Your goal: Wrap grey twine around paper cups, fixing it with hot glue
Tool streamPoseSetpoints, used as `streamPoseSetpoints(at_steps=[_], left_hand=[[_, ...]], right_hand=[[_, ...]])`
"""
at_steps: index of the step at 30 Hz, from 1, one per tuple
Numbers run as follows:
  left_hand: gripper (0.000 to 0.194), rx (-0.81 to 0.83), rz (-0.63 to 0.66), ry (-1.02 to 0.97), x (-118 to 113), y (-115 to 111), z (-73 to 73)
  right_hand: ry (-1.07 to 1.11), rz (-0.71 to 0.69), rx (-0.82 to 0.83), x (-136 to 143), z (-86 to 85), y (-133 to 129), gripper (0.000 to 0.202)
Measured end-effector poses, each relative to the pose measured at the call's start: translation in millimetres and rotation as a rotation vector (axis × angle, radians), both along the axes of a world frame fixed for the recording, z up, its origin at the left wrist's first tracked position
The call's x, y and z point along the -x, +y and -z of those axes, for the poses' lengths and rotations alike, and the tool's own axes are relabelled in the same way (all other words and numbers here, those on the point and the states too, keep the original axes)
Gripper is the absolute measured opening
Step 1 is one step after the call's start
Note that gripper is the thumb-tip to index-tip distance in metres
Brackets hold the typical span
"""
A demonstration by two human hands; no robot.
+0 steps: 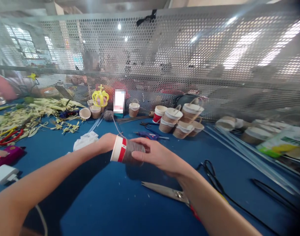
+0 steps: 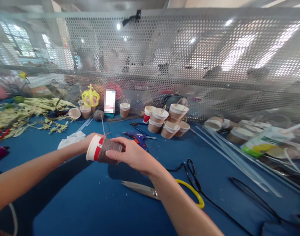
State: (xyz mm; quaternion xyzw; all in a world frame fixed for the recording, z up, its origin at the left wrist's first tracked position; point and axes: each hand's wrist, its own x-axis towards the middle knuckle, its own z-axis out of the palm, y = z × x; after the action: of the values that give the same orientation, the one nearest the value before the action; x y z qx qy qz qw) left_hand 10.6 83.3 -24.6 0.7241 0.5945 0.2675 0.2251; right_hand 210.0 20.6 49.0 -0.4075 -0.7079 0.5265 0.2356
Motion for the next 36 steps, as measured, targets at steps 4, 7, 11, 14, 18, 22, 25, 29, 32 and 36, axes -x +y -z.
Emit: streamPoseSetpoints(at_steps=[4, 7, 11, 14, 18, 22, 25, 29, 32, 36], left_hand=[[0.03, 0.041, -0.061, 0.407, 26.6, 8.2, -17.7], [0.019, 0.007, -0.14, 0.618, 41.0, 9.7, -31.6], [0.026, -0.044, -0.143, 0.765, 45.3, 1.6, -40.1], [0.026, -0.038, -0.088, 0.803, 44.3, -4.7, -37.9], [0.027, -0.002, -0.066, 0.796, 48.9, -4.1, -35.3], [0.034, -0.033, -0.111, 0.725, 57.8, -2.0, -44.6], [0.036, -0.06, -0.055, 0.603, 56.0, -11.5, -52.5], [0.057, 0.144, 0.109, -0.088, 38.5, -39.7, -50.5], [0.05, 0.273, 0.195, -0.576, 22.3, -60.9, -41.1], [0.04, 0.501, 0.21, -0.945, 8.9, -76.3, -28.3]], right_hand=[[0.042, 0.055, 0.005, -6.4, -6.6, 2.6, 0.045], [0.037, 0.063, 0.005, -7.4, -7.7, 2.1, 0.046], [0.015, 0.036, -0.024, -4.5, -2.7, 1.5, 0.044], [-0.071, 0.006, -0.102, -3.6, 2.6, 3.9, 0.043], [-0.138, -0.038, -0.135, -5.7, 6.0, 7.2, 0.043], [-0.192, -0.03, -0.17, -7.4, 5.7, 7.2, 0.044], [-0.224, -0.028, -0.216, -5.9, 7.6, 6.4, 0.046], [-0.178, 0.016, -0.252, -0.5, 14.8, 5.9, 0.049], [-0.173, 0.031, -0.255, 5.0, 20.2, 4.5, 0.05], [-0.235, 0.047, -0.325, 13.0, 27.2, 1.6, 0.052]])
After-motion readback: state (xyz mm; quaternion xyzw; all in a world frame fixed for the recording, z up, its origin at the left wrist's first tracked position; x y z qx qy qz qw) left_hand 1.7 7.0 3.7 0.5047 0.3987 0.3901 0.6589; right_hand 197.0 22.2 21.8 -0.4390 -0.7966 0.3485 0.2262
